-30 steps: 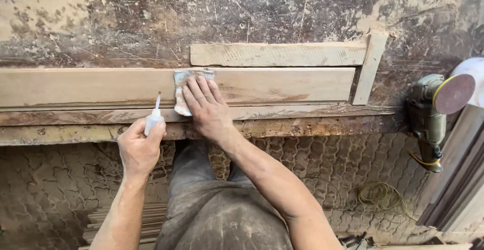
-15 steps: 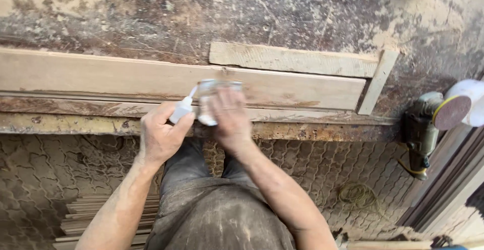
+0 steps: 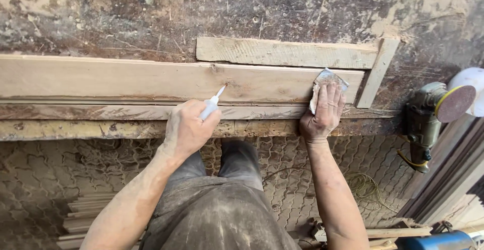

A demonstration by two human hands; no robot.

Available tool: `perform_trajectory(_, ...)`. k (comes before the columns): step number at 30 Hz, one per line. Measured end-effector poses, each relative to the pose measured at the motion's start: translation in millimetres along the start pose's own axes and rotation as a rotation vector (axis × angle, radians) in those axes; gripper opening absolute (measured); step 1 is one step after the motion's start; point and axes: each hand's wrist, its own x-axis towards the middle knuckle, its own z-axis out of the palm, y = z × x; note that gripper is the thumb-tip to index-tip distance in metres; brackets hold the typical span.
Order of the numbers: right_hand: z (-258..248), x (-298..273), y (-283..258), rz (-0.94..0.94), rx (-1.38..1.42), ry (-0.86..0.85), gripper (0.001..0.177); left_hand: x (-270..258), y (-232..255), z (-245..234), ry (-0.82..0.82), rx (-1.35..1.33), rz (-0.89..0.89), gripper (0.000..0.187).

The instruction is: Applying wood glue to a wooden plank and sanding it using both manual sandpaper and a handheld power sander.

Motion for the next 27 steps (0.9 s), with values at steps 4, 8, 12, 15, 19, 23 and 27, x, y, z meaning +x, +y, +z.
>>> perform_trajectory(4,-3.3,-1.2,-3.4,0.051,0.051,-0.014,0.037,3.6,15.6,-2.0,-0.027,-0.032,-0.096,0.027)
perform_trajectory(8,-1.7,-0.6,-1.4,0.044,0.046,-0.006,0.035,7.5,19.1,-2.2,-0.058,-0.008,-0.136,0.027)
perform_trajectory(12,-2.1,-0.7,-2.3,0.041,0.054,-0.006,0.036,1.8,18.5,-5.0,-0.068,-0.014,-0.187,0.028)
perform_trajectory(15,11.7,-2.9,0.7,0.037,0.139,0.057,0.037,-7.3,7.7,-7.0,0.004,-0.040,-0.063,0.026)
perform_trajectory(19,40.0,-21.8,-38.8,-0.035,0.078,-0.019,0.040,-35.5,-35.1,-15.3,0.031,-0.051,-0.136,0.032)
perform_trajectory(23,30.5,39.1,-227.6,-0.135,0.148,-0.498,0.095,-65.3,-32.4,-57.1,0.174,-0.132,-0.064,0.023)
perform_trajectory(27,40.5,53.1,-304.6,-0.415,0.292,-0.590,0.077,-91.8,-25.8,-97.2,0.298,-0.154,-0.115,0.018)
